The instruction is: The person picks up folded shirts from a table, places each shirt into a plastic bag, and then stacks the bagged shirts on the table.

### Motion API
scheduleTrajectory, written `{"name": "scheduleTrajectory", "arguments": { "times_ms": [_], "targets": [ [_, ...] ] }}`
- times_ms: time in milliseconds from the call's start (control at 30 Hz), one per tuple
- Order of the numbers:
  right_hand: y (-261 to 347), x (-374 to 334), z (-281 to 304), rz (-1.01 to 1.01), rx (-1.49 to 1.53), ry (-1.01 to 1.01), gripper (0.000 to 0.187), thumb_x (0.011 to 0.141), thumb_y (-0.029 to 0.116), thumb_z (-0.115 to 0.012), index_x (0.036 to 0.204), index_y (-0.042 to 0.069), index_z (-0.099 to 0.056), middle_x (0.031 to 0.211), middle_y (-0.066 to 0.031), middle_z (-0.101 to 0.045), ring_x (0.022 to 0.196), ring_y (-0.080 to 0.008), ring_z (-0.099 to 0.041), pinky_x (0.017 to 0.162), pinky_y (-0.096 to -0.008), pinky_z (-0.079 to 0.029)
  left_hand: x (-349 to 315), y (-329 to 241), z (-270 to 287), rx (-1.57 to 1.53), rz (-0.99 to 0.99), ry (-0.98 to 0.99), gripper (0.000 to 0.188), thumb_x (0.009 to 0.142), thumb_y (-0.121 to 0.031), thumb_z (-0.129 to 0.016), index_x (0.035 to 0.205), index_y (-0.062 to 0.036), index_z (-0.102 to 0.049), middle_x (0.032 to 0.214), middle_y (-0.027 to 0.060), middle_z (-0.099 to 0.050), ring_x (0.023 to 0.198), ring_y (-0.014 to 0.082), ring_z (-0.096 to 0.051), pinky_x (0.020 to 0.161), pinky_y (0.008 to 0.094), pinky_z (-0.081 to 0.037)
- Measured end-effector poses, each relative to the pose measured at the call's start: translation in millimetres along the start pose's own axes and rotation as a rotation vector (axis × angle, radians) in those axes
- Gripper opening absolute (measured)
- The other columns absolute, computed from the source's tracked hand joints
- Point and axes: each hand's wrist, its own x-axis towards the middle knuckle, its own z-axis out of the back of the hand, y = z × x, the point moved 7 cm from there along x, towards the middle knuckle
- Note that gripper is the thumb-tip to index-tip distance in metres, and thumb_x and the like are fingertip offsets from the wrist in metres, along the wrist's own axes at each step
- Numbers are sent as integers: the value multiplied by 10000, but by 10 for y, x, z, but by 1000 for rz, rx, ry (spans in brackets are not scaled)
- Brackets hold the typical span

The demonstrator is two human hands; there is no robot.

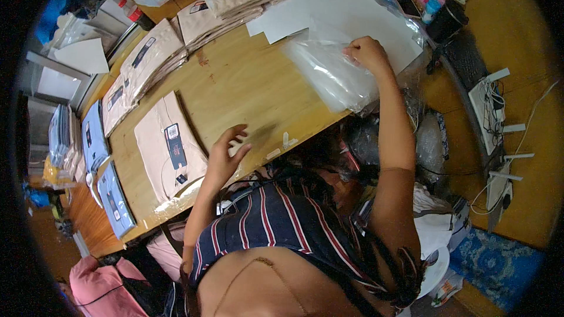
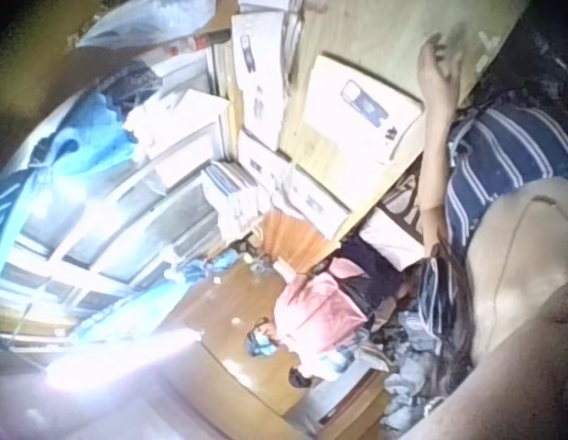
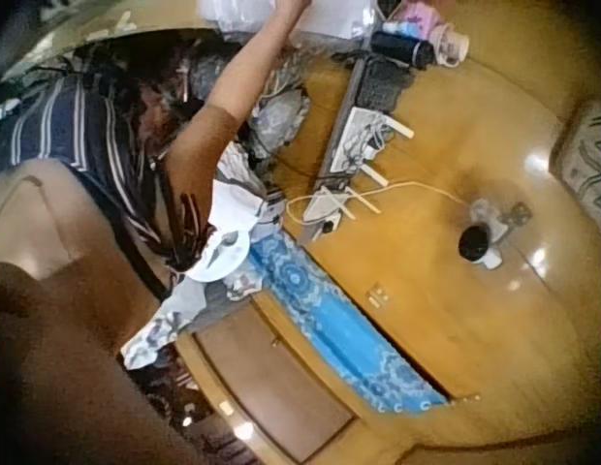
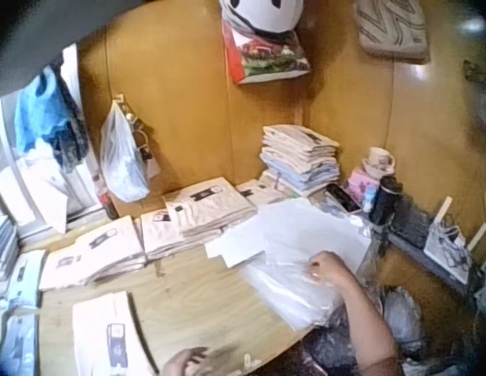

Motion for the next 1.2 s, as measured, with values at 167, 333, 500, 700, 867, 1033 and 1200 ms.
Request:
{"name": "scheduleTrajectory", "arguments": {
  "times_ms": [167,333,500,700,867,1033,1200],
  "targets": [
    [-312,261,113,75,145,144,104,684,114,-637,692,19,-596,592,-37,-569,565,-129,-539,528,-256,-425,225,-132,-361,-45,-81,134,322,725,-134,-614,1011,-31,-510,808,117,-567,725,228,-554,653,312,-444],
    [-306,388,716,12,943,-60,122,732,134,-628,801,53,-569,709,-23,-577,611,-121,-543,571,-238,-451,410,-200,-338,-131,-147,174,360,736,-122,-611,1061,-33,-486,836,73,-582,744,171,-554,661,286,-436],
    [1026,115,515,184,1049,16,152,732,149,-637,797,62,-530,752,-49,-576,648,-116,-549,602,-225,-467,788,-787,-117,-409,-287,-64,492,728,-105,-619,1163,-18,-404,961,111,-557,894,192,-528,787,284,-409],
    [2417,-480,-226,512,1100,247,135,767,125,-595,824,21,-532,771,-57,-578,684,-124,-566,631,-214,-466,1141,-943,643,-507,-444,-657,363,733,-117,-615,1041,9,-469,932,108,-557,843,166,-545,691,266,-438],
    [3223,-831,256,1144,62,-657,358,687,179,-657,978,20,-523,846,-86,-589,805,-171,-562,731,-307,-436,1197,-578,1596,-639,-304,-324,197,810,-158,-534,900,17,-544,782,55,-592,641,108,-558,538,213,-433],
    [3728,-320,-337,1086,-33,202,274,642,172,-678,851,20,-589,808,-72,-604,818,-185,-550,769,-308,-402,892,-539,2491,-136,-397,-314,267,831,-211,-484,943,14,-575,867,22,-601,754,95,-520,704,216,-398],
    [4200,-379,-547,938,277,411,99,693,110,-628,779,78,-591,701,2,-561,612,-47,-511,525,-180,-399,615,-60,3337,-342,-229,-583,244,803,-125,-531,1034,-60,-491,719,39,-550,629,78,-497,542,207,-408]
  ]
}}
